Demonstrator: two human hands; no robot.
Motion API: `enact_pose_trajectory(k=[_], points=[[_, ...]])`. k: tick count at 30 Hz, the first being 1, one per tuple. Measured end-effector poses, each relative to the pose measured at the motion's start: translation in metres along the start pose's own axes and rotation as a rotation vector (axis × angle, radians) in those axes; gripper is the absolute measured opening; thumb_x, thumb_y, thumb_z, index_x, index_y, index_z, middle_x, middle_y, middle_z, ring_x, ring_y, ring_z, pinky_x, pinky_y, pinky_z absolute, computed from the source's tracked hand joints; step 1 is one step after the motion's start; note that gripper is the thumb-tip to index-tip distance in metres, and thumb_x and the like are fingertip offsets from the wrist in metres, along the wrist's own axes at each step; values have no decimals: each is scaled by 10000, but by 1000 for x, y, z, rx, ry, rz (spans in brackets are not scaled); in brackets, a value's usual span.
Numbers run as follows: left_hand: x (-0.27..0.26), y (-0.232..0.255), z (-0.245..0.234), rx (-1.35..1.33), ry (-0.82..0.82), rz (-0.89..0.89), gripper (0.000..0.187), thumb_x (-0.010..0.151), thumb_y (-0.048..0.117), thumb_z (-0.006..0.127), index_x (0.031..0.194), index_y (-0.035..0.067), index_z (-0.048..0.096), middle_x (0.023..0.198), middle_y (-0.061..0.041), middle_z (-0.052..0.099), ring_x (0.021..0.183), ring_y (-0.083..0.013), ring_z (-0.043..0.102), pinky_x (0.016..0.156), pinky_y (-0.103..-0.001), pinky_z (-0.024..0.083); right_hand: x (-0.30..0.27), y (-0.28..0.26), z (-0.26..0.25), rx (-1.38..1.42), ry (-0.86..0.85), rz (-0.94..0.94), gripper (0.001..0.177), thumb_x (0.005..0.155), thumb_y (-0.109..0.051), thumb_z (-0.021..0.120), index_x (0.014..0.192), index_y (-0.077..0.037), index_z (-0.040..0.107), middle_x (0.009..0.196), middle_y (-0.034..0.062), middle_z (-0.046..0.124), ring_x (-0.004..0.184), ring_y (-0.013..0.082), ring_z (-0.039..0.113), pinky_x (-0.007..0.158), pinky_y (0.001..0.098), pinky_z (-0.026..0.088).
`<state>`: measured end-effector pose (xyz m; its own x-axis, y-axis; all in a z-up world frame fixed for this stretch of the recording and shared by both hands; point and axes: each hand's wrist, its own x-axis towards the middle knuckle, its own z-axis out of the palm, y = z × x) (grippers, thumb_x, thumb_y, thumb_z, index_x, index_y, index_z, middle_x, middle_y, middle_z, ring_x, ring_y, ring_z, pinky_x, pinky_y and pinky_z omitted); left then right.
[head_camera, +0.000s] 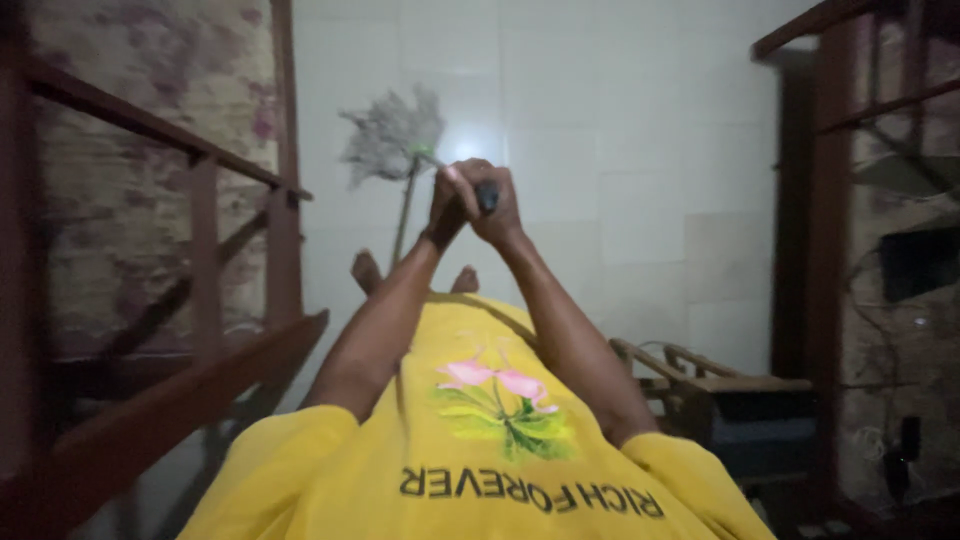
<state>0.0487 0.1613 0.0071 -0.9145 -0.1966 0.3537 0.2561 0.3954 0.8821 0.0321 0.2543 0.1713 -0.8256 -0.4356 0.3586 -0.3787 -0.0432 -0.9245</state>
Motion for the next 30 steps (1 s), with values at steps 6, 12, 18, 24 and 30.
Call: enact_pose_trajectory(k=[6,12,18,24,30], points=[[6,40,14,21,-63,-219,597,1073,501,367,982,19,708,831,-201,692,801,-321,713,710,-415,531,-14,18,-22,-88,151,269,483,1004,-124,659,582,-4,457,535,11,350,522,67,321,482,319,249],[8,65,-9,51,-125,-431,552,1032,486,427,887,31,703,749,-229,676,740,-307,730,635,-408,535,-7,0,-13,128,160,232,516,1016,-161,668,548,-40,487,516,-51,415,483,53,345,468,295,235],[11,71,-53,-103,-56,-349,502,1043,441,459,892,15,677,743,-208,699,704,-277,715,632,-401,539,14,-1,25,108,127,325,567,1024,-198,691,527,-72,451,505,-60,410,467,44,366,447,272,245],[-2,23,-78,35,-49,-218,451,1059,373,459,925,26,715,792,-230,712,778,-312,756,666,-403,536,21,-5,64,84,75,291,536,1026,-244,671,546,-57,526,501,-61,461,458,47,411,439,272,287],[0,23,-111,27,-114,-430,531,1096,443,358,920,27,638,758,-219,649,749,-314,713,673,-406,521,8,-13,94,43,-40,336,512,1044,-264,646,600,-33,537,544,-61,445,521,53,405,469,292,306]])
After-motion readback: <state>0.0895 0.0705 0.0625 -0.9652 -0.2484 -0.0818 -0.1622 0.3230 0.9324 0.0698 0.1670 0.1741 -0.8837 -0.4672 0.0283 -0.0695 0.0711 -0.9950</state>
